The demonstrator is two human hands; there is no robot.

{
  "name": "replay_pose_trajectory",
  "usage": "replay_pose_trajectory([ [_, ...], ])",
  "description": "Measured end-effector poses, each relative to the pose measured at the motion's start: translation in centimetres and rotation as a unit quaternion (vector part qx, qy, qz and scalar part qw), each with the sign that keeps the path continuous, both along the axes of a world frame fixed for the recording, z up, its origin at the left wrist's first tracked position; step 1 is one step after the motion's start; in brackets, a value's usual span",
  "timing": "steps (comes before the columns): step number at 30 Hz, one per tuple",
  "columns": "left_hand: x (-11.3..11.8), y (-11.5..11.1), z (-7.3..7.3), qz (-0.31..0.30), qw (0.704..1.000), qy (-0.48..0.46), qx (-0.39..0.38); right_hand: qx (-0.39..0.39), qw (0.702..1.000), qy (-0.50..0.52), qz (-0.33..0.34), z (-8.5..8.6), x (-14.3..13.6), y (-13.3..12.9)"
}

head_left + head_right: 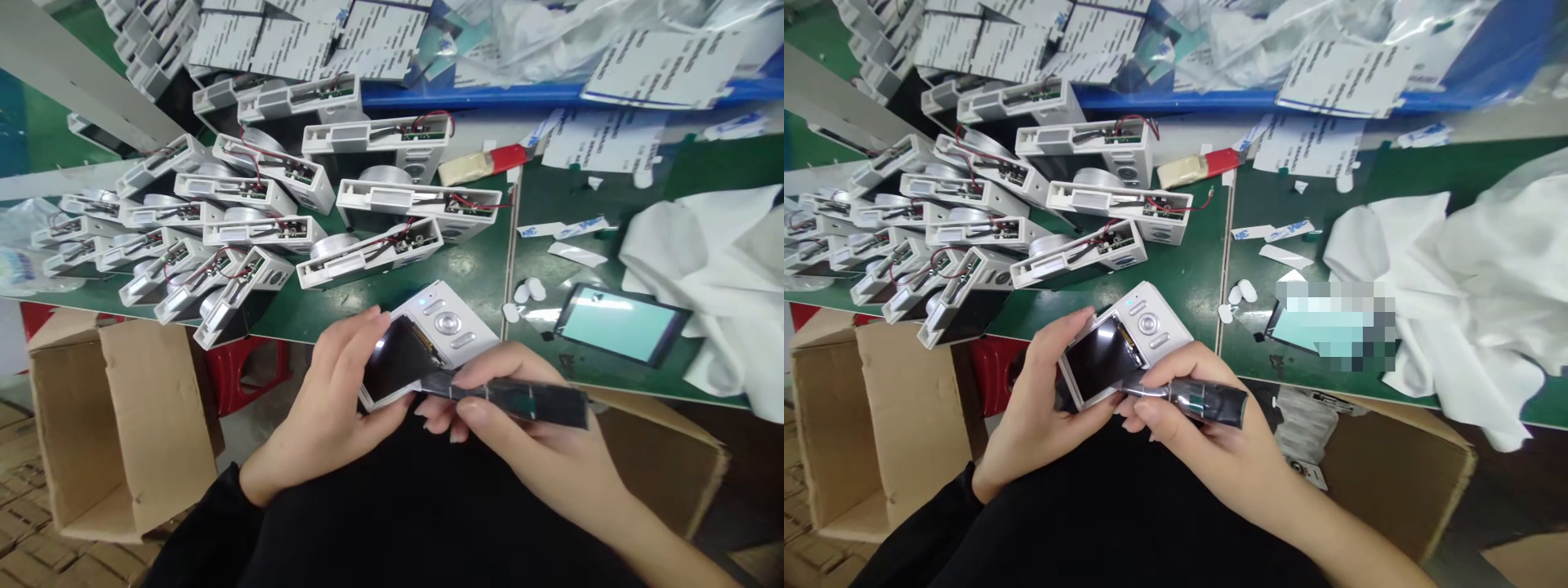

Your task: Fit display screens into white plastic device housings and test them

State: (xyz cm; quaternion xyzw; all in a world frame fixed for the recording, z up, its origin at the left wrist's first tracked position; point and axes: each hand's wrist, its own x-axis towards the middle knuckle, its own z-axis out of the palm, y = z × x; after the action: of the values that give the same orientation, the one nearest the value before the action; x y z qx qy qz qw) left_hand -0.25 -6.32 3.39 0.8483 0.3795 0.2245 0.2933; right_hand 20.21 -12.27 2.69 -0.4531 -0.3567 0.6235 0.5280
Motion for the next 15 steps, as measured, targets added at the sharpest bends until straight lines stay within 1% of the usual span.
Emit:
replay_pose_trajectory([
  [2,-0.1,0.3,-0.3,0.001,1.0,0.001,-0.019,0.008,1.0,-0.006,0.006,-0.2,0.0,0.3],
  [4,-0.2,0.4,-0.6,0.017,0.999,-0.005,-0.048,0.026,0.999,-0.03,0.017,-0.6,0.1,0.4],
  [7,-0.4,0.7,-1.0,0.041,0.996,-0.004,-0.083,0.081,0.986,-0.143,0.0,-1.6,0.2,0.3],
  [9,-0.4,1.1,-1.2,0.049,0.995,0.011,-0.081,0.118,0.972,-0.204,-0.021,-2.4,0.2,0.3],
  [10,-0.4,1.3,-1.4,0.053,0.996,0.02,-0.075,0.136,0.967,-0.216,-0.022,-2.8,0.3,0.3],
  [13,-0.3,1.9,-1.6,0.065,0.995,0.039,-0.062,0.185,0.955,-0.231,0.002,-3.4,0.5,0.7],
  [15,-0.4,2.3,-1.5,0.062,0.995,0.031,-0.065,0.23,0.935,-0.27,0.008,-3.5,0.8,1.0],
])
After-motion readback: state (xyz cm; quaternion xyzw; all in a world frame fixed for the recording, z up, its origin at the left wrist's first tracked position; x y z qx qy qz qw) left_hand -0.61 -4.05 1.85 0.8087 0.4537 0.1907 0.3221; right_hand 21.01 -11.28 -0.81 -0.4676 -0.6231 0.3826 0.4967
